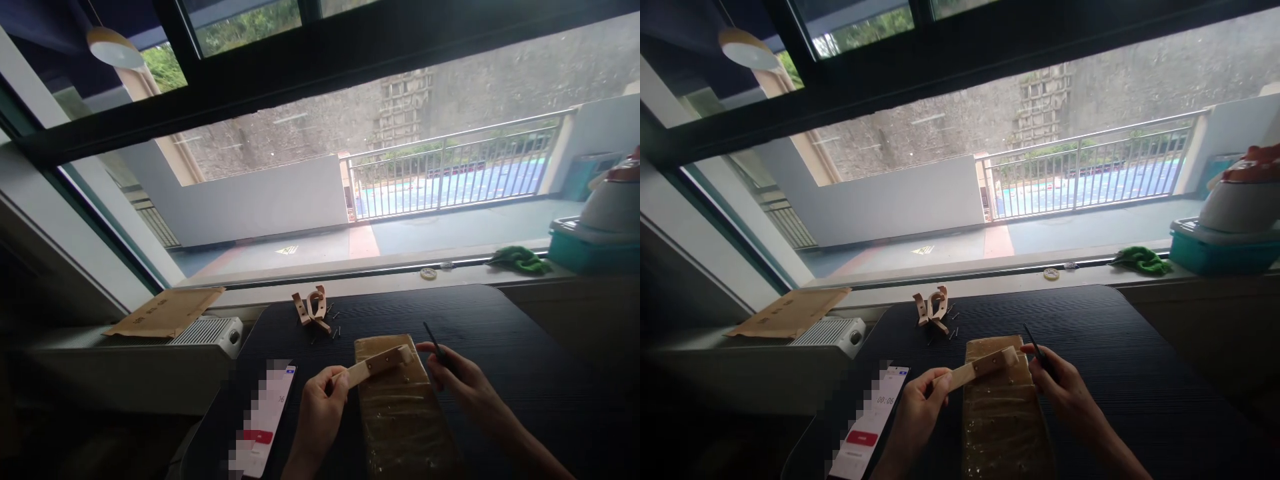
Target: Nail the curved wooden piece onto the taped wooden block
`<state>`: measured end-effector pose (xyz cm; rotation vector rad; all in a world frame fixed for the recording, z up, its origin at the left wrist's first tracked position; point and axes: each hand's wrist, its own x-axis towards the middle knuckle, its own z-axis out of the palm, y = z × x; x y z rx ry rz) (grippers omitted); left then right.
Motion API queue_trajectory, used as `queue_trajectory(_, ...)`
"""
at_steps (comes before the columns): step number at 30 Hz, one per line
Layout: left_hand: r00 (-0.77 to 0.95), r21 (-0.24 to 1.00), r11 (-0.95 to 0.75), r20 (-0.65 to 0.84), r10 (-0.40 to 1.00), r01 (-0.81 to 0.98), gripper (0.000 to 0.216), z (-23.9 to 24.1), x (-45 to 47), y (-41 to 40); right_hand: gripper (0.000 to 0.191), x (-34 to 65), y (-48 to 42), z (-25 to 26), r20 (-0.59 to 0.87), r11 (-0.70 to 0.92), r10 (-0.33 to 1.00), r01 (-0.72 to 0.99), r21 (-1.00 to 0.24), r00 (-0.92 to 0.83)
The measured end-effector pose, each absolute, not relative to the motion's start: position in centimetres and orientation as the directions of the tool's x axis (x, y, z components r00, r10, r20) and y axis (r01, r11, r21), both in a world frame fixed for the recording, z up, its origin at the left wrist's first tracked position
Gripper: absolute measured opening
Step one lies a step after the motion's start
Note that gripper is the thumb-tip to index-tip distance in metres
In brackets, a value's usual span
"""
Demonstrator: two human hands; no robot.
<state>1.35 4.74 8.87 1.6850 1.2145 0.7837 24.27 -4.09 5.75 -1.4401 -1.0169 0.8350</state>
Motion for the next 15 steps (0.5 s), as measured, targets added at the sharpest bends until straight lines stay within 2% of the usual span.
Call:
queue_trajectory(5, 0.307, 0.946, -0.021, -0.084, 0.948, 0.324, 0.035, 9.5, 1.7, 5.5, 0.056, 24.5, -3.7, 6.4, 0.044, -0.018, 0.957, 0.209, -0.978, 0.287)
queue_trajectory(12, 0.338, 0.977, -0.022, -0.053, 0.94, 0.214, 0.031, 8.1, 2.5, 7.6, 0.066, 24.6, -2.0, 6.2, 0.029, -0.056, 0.953, 0.268, -0.962, 0.303)
queue_trajectory(15, 0.316, 0.991, -0.014, -0.028, 0.949, 0.13, 0.032, 7.6, 3.3, 8.5, 0.061, 24.5, -1.2, 6.1, 0.046, -0.036, 0.958, 0.279, -0.96, 0.283)
